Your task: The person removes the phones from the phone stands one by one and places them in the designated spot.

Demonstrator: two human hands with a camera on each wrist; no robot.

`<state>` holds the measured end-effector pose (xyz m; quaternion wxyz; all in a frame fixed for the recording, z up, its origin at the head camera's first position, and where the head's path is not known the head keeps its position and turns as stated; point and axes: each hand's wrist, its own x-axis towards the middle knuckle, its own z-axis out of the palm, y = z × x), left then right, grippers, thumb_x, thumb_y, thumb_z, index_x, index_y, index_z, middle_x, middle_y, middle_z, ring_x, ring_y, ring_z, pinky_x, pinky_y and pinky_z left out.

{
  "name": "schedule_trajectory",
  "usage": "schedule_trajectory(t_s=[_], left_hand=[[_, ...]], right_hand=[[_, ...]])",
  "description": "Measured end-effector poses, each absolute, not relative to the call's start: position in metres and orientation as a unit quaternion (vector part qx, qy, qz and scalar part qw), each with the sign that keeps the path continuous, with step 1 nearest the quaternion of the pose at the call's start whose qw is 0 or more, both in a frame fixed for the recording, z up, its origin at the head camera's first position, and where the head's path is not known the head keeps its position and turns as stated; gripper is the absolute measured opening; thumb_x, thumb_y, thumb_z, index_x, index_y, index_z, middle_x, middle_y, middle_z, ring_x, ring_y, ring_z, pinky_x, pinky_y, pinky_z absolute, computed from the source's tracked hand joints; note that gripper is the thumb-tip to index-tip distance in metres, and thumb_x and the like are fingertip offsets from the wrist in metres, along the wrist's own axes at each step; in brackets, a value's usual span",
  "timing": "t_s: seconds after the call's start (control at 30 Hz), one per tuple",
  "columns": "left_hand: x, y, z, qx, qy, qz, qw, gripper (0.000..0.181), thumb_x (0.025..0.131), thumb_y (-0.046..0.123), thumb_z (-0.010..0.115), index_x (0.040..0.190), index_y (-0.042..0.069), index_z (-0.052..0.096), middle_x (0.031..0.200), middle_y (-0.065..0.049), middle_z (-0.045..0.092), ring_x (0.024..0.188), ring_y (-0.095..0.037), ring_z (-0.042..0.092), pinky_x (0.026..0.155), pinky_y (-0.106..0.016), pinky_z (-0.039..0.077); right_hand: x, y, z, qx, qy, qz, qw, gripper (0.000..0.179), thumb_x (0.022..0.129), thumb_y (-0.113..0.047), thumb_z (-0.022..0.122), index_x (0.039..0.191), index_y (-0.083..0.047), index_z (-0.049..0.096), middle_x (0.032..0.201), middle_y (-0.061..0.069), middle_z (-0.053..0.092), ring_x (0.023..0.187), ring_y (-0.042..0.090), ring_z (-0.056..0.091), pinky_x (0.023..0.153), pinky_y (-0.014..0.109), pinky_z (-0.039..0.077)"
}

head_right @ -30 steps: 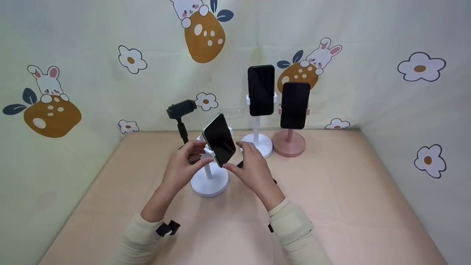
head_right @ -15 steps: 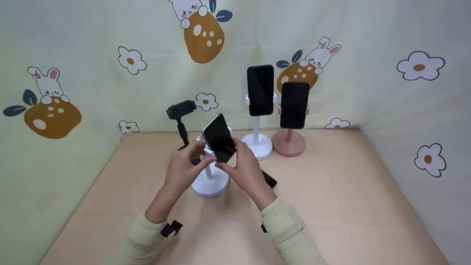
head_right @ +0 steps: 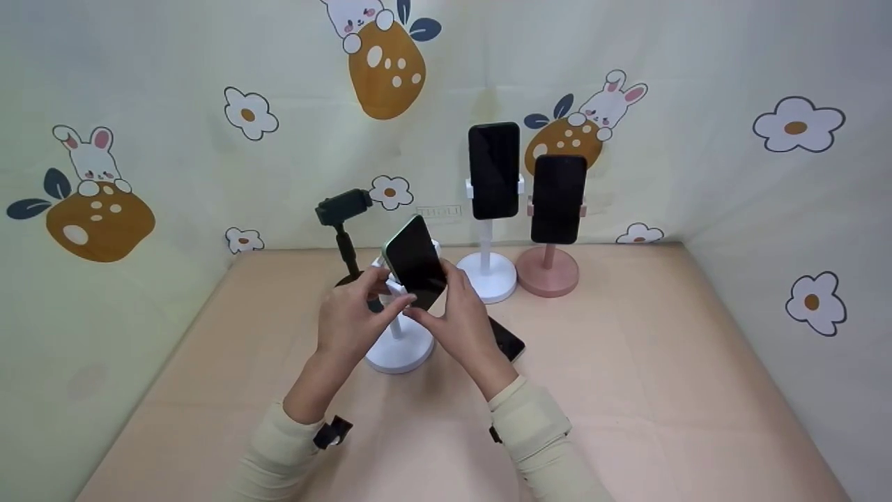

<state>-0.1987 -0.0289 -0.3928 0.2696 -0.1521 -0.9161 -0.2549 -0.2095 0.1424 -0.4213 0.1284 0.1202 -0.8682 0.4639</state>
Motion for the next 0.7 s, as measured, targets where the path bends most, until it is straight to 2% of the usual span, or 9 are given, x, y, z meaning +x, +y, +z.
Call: schedule_trajectory(t_s=[0.3, 0.47, 0.6, 0.7], left_hand=[[-0.201, -0.025, -0.394, -0.155, -0.918, -0.205, 0.302, 0.045, 0.091, 0.056, 0.065, 0.101, 0.013, 0.069, 0.076, 0.0, 0.073, 0.056, -0.011, 0.056, 0.048, -0.019, 0.042], [-0.2, -0.025, -0.39, -0.159, -0.923, -0.19, 0.294, 0.042, 0.094, 0.052, 0.062, 0.1, 0.011, 0.069, 0.073, 0.0, 0.071, 0.054, -0.011, 0.059, 0.047, -0.018, 0.041], [-0.197, -0.025, -0.386, -0.159, -0.928, -0.179, 0.285, 0.041, 0.095, 0.05, 0.062, 0.099, 0.01, 0.069, 0.071, 0.0, 0.071, 0.05, -0.01, 0.055, 0.046, -0.017, 0.038], [-0.196, -0.025, -0.383, -0.158, -0.932, -0.162, 0.284, 0.04, 0.095, 0.049, 0.062, 0.097, 0.01, 0.07, 0.064, 0.0, 0.067, 0.046, -0.01, 0.048, 0.044, -0.017, 0.032]], right_hand=[[-0.211, 0.14, -0.423, 0.116, -0.862, 0.477, 0.13, 0.084, 0.082, -0.023, 0.082, 0.149, -0.003, 0.036, 0.145, 0.016, 0.052, 0.135, 0.031, 0.053, 0.111, 0.048, 0.045], [-0.211, 0.138, -0.423, 0.113, -0.861, 0.475, 0.144, 0.083, 0.081, -0.024, 0.084, 0.148, -0.004, 0.038, 0.145, 0.014, 0.053, 0.135, 0.03, 0.054, 0.112, 0.047, 0.045], [-0.212, 0.137, -0.424, 0.111, -0.862, 0.464, 0.171, 0.078, 0.079, -0.025, 0.085, 0.143, -0.004, 0.045, 0.138, 0.013, 0.06, 0.128, 0.029, 0.06, 0.106, 0.044, 0.05], [-0.213, 0.137, -0.424, 0.115, -0.858, 0.463, 0.189, 0.074, 0.077, -0.025, 0.086, 0.139, -0.004, 0.051, 0.132, 0.012, 0.064, 0.122, 0.027, 0.064, 0.1, 0.043, 0.054]])
